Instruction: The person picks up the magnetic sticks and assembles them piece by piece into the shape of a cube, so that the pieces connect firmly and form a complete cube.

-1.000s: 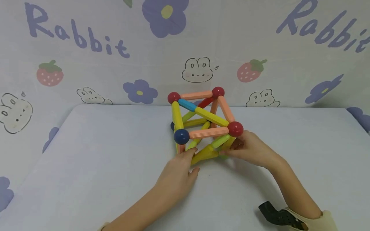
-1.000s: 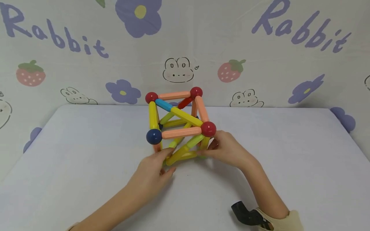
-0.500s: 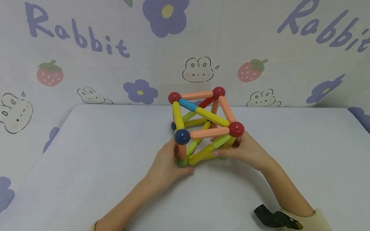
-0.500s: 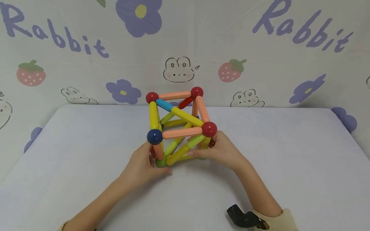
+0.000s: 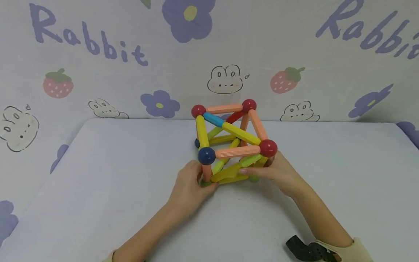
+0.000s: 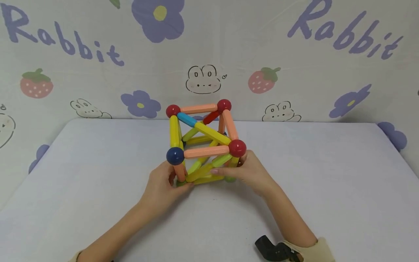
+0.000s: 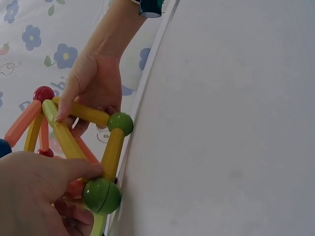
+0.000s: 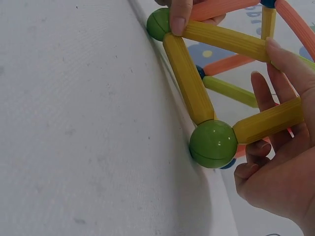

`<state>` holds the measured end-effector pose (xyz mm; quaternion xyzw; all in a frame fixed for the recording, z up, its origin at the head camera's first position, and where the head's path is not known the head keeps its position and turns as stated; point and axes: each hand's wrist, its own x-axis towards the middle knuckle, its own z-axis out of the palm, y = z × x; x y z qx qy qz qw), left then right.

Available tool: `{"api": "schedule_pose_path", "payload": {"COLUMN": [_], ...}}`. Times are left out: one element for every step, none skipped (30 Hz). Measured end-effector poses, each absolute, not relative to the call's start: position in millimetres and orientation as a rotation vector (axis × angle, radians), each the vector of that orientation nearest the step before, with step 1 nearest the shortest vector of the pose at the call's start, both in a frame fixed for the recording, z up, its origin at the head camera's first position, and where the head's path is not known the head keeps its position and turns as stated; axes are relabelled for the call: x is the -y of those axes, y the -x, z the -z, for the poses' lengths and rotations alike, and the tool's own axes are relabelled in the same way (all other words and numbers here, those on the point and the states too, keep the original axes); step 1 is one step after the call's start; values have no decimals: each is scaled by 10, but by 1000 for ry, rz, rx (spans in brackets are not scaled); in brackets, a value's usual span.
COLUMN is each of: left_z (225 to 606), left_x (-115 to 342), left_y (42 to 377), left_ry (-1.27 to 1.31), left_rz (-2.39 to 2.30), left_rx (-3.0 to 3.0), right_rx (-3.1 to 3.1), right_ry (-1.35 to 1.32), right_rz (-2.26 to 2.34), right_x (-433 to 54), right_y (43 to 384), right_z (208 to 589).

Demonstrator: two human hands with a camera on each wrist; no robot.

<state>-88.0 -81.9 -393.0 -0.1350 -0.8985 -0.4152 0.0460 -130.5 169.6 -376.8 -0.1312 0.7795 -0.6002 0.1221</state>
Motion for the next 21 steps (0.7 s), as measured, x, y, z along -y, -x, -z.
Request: {"api": "schedule_pose_path", "payload": {"left_z": [3925,3921,3915,3907,3897,3891,3879,3872,3862,3851,3843,3837,3834,3835,3833,3834,3837,3841,3845,3844,3842], "left_x": [826,833,841,849,857,867,878,891,905,921,939,960,983,1008,1035,1064,1094,1127,1160,1190,1220], "left_y": [884,889,894,900,906,916,924,935,945,957,969,982,997,1015,1033,1053,1073,1096,1120,1141,1161], "left_ry": [420,425,435,446,455,462,464,467,465,463,457,458,459,464,468,469,470,475,481,487,498], "left_rz": [1267,1273,1263,1261,1257,1256,1260,1267,1276,1284,1292,1301,1306,1309,1323,1347,1385,1420,1457,1495,1534], "left_rx": [2732,2724,2724,2727,2733,2739,2745,2753,2764,2773,2783,2787,2793,2800,2802,2802,2799,2793,2790,2786,2783], "right_rx": [-2277,-2277,-2282,-2294,-2303,-2316,-2332,-2344,-2352,-2352,-2343,-2333,-2318,-2299,-2278,-2257,-2239,-2223,-2209,-2195,-2185], "right_ry": [384,382,380,380,385,388,391,396,403,410,416,422,429,443,458,476,498,519,539,556,565], "right_rz": [1751,1749,1743,1729,1712,1685,1654,1621,1587,1555,1529,1504,1487,1475,1469,1466,1465,1465,1469,1475,1477], "right_x": [-1697,-1699,-1706,-1716,-1729,-1748,-1772,-1800,-1830,-1859,-1887,-1912,-1930,-1942,-1946,-1945,-1937,-1927,-1914,-1904,-1895], "right_y": [1304,1303,1302,1301,1303,1305,1307,1310,1314,1320,1326,1332,1336,1340,1343,1345,1344,1340,1336,1333,1328], "right_z": [3768,3767,3765,3760,3756,3746,3734,3722,3711,3702,3695,3690,3688,3688,3688,3689,3687,3683,3678,3673,3666]}}
